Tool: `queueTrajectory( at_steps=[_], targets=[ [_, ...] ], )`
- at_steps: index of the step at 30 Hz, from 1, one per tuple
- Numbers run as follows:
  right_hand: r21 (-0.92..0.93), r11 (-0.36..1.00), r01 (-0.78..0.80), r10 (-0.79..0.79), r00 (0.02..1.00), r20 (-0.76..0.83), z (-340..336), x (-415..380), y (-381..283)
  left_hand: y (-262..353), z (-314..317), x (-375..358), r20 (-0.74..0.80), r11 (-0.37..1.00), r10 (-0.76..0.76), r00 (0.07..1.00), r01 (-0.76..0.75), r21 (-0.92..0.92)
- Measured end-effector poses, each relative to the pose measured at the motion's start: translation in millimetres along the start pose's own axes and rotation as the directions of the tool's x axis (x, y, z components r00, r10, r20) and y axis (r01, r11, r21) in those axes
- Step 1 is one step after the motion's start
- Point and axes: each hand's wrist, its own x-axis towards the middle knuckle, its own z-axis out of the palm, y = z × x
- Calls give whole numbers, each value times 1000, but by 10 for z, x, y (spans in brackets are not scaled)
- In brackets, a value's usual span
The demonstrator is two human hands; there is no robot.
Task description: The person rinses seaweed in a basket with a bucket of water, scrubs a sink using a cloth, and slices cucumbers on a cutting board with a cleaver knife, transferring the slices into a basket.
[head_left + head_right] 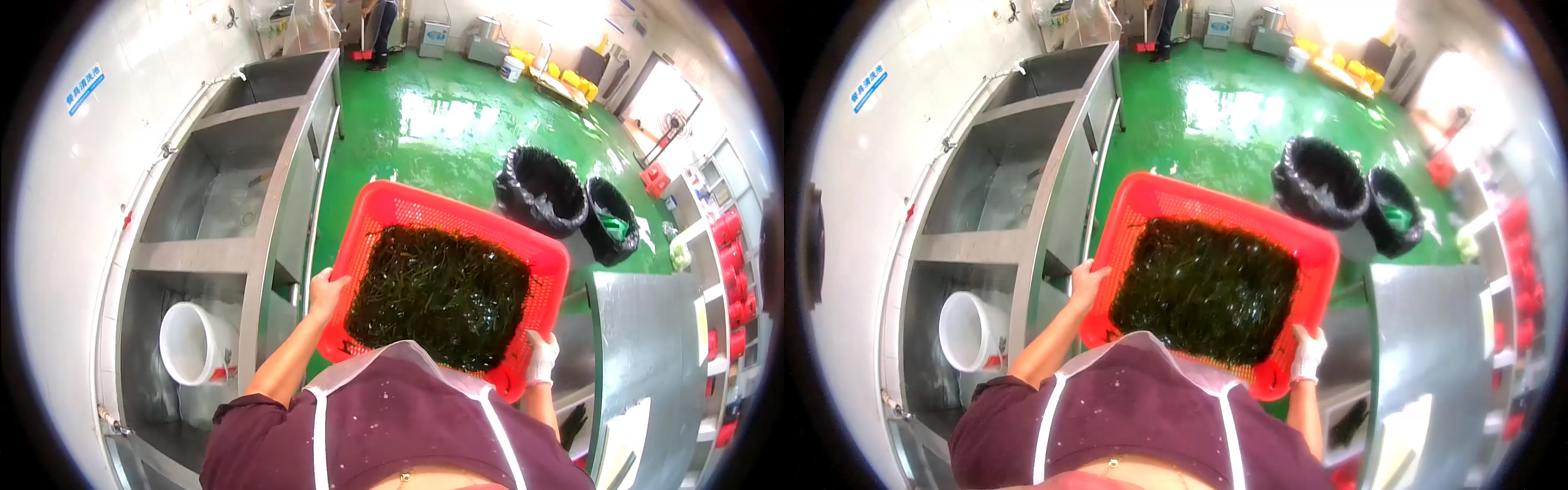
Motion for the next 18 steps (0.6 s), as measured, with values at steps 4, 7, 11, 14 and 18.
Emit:
queueTrajectory(
  at_steps=[4, 7, 11, 14, 18],
  targets=[
    [-73, 997, 11, -8, 999, 37, 743, 469, -223, -278, 25, 805, -33, 1000, -14, 999, 14, -3],
    [-79, 996, 34, -30, 998, 51, 1293, 827, -419, -108, 99, 1423, -3, 981, -49, 999, 48, -190],
    [-115, 987, 110, -107, 994, 28, 1958, 1235, -826, -37, 306, 2270, -10, 975, -26, 1000, 23, -221],
    [-173, 978, 115, -116, 993, 0, 2194, 1446, -995, 77, 469, 2624, 31, 941, -59, 998, 66, -333],
    [-186, 980, 67, -76, 996, -45, 2422, 1878, -922, 58, 725, 3207, 92, 920, -117, 989, 143, -365]
  ],
)
